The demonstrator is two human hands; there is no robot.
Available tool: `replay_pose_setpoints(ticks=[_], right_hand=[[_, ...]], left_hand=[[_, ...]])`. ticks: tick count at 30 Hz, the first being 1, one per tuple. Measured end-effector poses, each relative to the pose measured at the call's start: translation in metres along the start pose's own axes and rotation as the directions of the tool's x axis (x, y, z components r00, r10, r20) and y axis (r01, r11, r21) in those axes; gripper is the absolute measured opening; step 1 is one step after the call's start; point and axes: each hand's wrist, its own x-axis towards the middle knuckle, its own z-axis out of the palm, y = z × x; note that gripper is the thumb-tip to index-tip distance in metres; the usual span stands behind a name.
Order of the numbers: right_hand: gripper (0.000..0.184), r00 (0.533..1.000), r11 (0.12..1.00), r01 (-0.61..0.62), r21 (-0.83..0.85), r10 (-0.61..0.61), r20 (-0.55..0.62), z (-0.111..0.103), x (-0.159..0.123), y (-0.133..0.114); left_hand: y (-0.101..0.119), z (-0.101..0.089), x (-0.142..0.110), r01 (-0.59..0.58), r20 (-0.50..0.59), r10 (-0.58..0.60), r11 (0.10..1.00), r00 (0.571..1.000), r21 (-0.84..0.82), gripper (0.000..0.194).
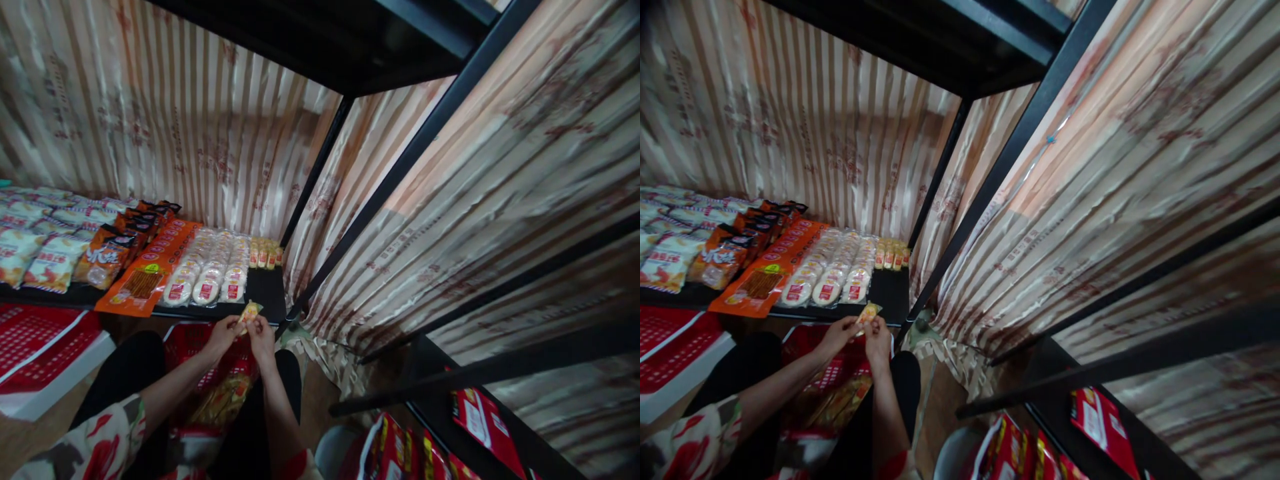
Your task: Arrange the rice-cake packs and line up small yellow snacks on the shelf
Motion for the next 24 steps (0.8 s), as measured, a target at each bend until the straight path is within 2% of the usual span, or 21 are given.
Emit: replay_pose_setpoints(ticks=[5,7,10,14,18,24], right_hand=[[0.026,0.999,0.997,0.001,-0.077,-0.005,-0.047,-0.006,0.011,0.006],[0.025,0.997,0.994,-0.001,-0.113,-0.008,-0.08,-0.008,0.015,0.006],[0.024,0.991,0.987,0.003,-0.161,-0.024,-0.132,-0.011,0.02,0.002],[0.025,0.986,0.98,0.019,-0.196,-0.05,-0.157,-0.014,0.027,-0.001],[0.029,0.983,0.973,0.046,-0.226,-0.085,-0.162,-0.014,0.037,0.002],[0.031,0.976,0.952,0.072,-0.298,-0.128,-0.174,-0.009,0.052,0.002]], left_hand=[[-0.005,0.01,0.012,0.026,-0.03,-0.025,1.0,0.999,0.014,0.03],[-0.009,0.013,0.019,-0.031,-0.049,0.033,0.998,0.998,0.053,0.025],[-0.012,0.017,0.026,-0.144,-0.098,0.166,0.969,0.981,0.202,0.02],[-0.007,0.022,0.027,-0.199,-0.101,0.25,0.911,0.963,0.36,0.025],[0.002,0.029,0.027,-0.217,-0.075,0.261,0.906,0.962,0.363,0.026],[0.01,0.035,0.036,-0.196,-0.064,0.221,0.942,0.973,0.271,0.023]])
